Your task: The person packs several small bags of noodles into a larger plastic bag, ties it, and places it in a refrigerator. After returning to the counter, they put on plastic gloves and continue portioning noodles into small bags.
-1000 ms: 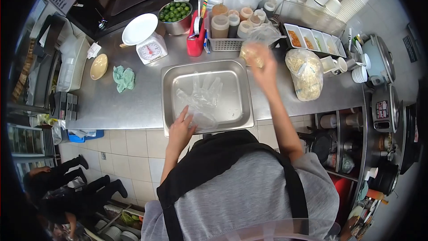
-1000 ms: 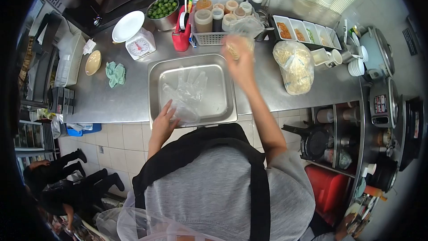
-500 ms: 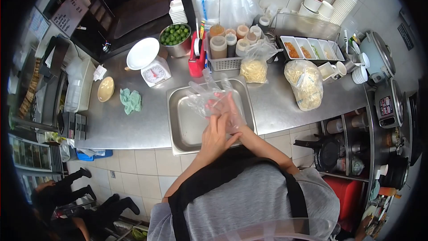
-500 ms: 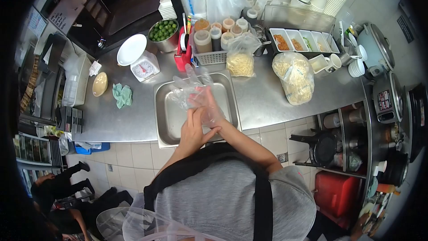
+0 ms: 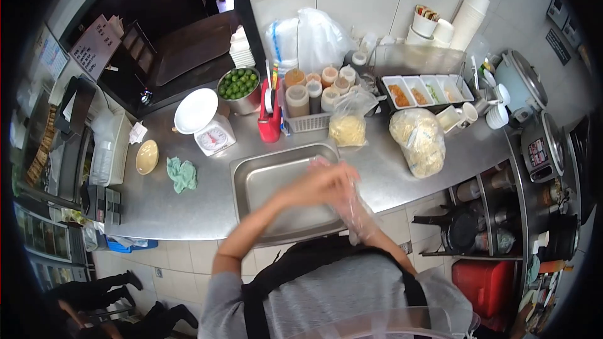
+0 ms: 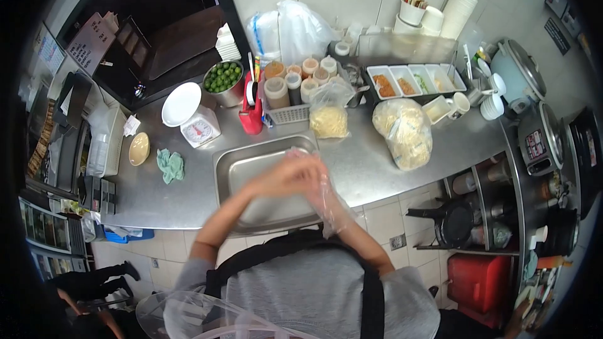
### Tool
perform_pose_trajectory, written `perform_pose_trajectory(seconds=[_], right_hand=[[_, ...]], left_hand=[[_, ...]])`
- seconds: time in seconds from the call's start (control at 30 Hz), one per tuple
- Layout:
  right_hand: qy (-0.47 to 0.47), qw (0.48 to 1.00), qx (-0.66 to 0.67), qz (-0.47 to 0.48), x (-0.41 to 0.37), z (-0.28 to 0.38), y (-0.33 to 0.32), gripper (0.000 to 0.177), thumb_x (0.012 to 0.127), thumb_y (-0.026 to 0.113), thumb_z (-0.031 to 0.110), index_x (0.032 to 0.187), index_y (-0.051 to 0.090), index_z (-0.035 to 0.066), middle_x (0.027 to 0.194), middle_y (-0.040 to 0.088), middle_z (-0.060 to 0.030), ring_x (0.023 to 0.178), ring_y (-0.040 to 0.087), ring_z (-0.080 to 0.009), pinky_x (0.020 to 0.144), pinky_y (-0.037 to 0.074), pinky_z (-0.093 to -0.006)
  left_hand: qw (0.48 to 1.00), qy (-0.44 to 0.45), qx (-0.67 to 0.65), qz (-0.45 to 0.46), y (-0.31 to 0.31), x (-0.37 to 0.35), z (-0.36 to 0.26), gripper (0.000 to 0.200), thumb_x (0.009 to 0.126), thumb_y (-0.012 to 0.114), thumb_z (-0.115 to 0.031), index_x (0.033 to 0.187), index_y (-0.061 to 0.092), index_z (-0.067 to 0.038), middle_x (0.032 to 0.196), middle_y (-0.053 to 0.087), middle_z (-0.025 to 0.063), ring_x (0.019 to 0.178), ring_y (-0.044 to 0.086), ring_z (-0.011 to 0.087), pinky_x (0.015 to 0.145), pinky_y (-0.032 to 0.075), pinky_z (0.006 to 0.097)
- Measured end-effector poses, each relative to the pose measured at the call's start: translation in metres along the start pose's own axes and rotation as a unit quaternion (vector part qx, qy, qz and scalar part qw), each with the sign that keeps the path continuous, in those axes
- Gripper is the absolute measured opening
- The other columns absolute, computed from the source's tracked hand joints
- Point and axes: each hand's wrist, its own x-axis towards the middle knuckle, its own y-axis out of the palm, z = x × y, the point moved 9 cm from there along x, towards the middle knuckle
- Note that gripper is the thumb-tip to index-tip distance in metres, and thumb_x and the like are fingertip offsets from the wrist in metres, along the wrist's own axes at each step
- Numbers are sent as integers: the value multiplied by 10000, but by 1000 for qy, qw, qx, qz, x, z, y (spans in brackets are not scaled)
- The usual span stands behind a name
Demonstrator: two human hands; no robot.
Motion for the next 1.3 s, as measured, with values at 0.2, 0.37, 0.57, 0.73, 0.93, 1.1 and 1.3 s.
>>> perform_pose_trajectory(seconds=[0.2, 0.37, 0.57, 0.73, 0.93, 1.1, 1.3], right_hand=[[62, 997, -36, -30, -39, 9, 8, 623, 944, 351, 442, 1367, 265, -8, 1395, 334, -157, 1290, 328, -292, 1084, 242, -406], [62, 994, -80, -42, -64, 20, 6, 587, 944, 376, 414, 1348, 306, -7, 1371, 364, -176, 1278, 352, -300, 1088, 240, -406], [58, 996, -30, -67, -63, 24, -13, 566, 934, 418, 413, 1305, 367, -12, 1311, 429, -166, 1259, 381, -288, 1076, 267, -398], [32, 997, -29, -62, -57, 36, -5, 526, 949, 415, 340, 1284, 370, -63, 1297, 435, -193, 1226, 418, -294, 1067, 289, -393], [34, 997, -32, -56, -50, 41, 7, 521, 958, 408, 307, 1275, 358, -103, 1293, 434, -207, 1210, 433, -297, 1062, 299, -388], [42, 996, -53, -50, -49, 42, 22, 544, 937, 454, 304, 1301, 333, -82, 1292, 440, -199, 1212, 431, -296, 1056, 307, -391], [-82, 960, -266, -32, -36, 87, 43, 589, 894, 553, 174, 1388, 267, 30, 1375, 359, -153, 1215, 424, -268, 1008, 366, -372]], left_hand=[[750, 54, 541, -376, -262, 98, 21, 284, 741, 495, 25, 1008, 574, -31, 993, 536, 146, 915, 510, 350, 759, 450, 410], [548, -114, 754, -345, -369, 153, 79, 348, 787, 514, -107, 1131, 553, -141, 1285, 406, 100, 1125, 423, 295, 823, 416, 470], [493, -133, 816, -269, -400, 186, 69, 160, 785, 544, -190, 787, 700, -150, 1239, 476, -8, 1164, 403, 235, 834, 377, 469], [496, -150, 801, -301, -407, 186, 2, 132, 754, 558, -144, 772, 688, -131, 1193, 533, -16, 1137, 449, 219, 790, 440, 387], [685, -56, 400, -606, -442, 138, -63, 179, 911, 400, -133, 927, 555, -44, 880, 648, 141, 760, 659, 272, 661, 500, 399], [763, 181, 132, -607, -433, 108, -112, 155, 933, 342, -95, 990, 447, 3, 826, 635, 208, 616, 664, 223, 575, 536, 275], [867, 44, 12, -497, -344, 32, -155, 194, 942, 377, -110, 1046, 517, -26, 804, 641, 127, 624, 655, 155, 580, 547, 253]])
